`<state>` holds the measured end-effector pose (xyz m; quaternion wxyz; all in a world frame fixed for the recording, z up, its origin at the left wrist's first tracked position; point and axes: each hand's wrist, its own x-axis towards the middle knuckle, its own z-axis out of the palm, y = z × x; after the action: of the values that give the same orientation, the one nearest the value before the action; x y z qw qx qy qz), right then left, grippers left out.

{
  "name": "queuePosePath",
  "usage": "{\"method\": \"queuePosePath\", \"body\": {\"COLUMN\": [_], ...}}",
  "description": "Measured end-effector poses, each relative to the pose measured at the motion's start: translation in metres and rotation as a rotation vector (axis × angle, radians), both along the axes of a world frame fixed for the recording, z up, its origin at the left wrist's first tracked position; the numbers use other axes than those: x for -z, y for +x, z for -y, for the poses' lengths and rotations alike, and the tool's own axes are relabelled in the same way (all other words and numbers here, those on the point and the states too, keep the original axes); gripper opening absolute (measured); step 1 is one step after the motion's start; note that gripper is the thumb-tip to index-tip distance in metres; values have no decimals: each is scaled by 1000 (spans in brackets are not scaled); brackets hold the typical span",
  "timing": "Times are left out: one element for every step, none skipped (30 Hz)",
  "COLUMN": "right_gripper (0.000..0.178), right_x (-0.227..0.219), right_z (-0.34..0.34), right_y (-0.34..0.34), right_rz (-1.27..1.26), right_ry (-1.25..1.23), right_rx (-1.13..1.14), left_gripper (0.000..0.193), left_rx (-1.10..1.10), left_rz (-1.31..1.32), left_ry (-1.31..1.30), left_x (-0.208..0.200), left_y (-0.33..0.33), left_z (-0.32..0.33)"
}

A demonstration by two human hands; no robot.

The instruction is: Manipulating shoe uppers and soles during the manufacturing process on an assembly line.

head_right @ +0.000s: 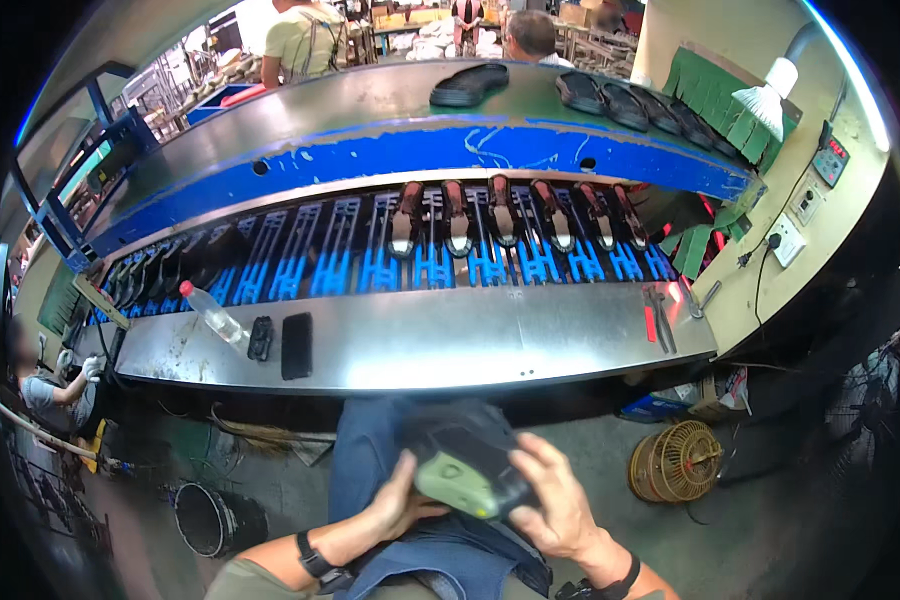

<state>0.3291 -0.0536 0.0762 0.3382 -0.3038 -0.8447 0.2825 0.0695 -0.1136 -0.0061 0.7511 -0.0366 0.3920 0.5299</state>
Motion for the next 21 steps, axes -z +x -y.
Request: {"method": "queuePosePath", "body": {"right_gripper": [51, 48, 48, 48, 50, 51, 55, 56, 58, 61, 66, 71, 71, 68, 68, 66, 68, 70, 74, 77, 80], "right_x": [9, 30, 58, 87, 107, 111, 121, 115, 106, 99, 93, 102, 94, 91, 97, 102, 105, 125, 153, 166, 183], "right_z": [-1, -9, -18, -25, -28, -33, -47, -59, -78, -102, -132, -164, -196, -230, -267, -302, -336, -369, -401, -421, -442], "right_y": [-2, 1, 4, 0, -3, -6, 2, -2, -8, -12, -22, -31, -59, -84, -113, -138, -168, -192, -218, -251, -280], "right_rz": [-72, -136, -192, -249, -299, -359, -411, -400, -386, -338, -208, -224, -407, -547, -610, -529, -321, -118, 82, 291, 273], "right_ry": [35, -75, -182, -254, -330, -365, -340, -459, -577, -674, -624, -735, -831, -1018, -1023, -996, -933, -854, -661, -325, -154], "right_rx": [180, 292, 408, 432, 453, 482, 469, 474, 478, 471, 398, 381, 295, 188, 127, 179, 184, 243, 225, 273, 307], "left_gripper": [71, 82, 100, 98, 96, 91, 87, 88, 89, 89, 89, 88, 88, 86, 83, 81, 80, 77, 78, 80, 83], "left_rx": [285, 581, 561, 572, 572, 516, 463, 488, 510, 520, 678, 624, 567, 370, 180, 68, -41, -137, -109, -131, -148], "left_rz": [-859, -1712, -1746, -1654, -1550, -1487, -1476, -1466, -1456, -1391, -1281, -1203, -1126, -1043, -951, -919, -889, -816, -1007, -1263, -1514], "left_ry": [337, 689, 1018, 1201, 1369, 1399, 1423, 1342, 1262, 1165, 919, 812, 704, 667, 634, 517, 398, 393, 274, 204, 129], "left_x": [18, 30, 27, 33, 46, 56, 56, 55, 52, 48, 35, 32, 33, 41, 48, 49, 46, 41, 35, 47, 68], "left_y": [-6, -14, -21, -16, -4, 4, 8, 7, 3, -1, -12, -27, -47, -68, -89, -114, -142, -170, -205, -248, -284], "left_z": [14, 18, -6, -28, -49, -66, -82, -89, -94, -105, -118, -135, -154, -175, -199, -229, -263, -304, -338, -376, -411]}}
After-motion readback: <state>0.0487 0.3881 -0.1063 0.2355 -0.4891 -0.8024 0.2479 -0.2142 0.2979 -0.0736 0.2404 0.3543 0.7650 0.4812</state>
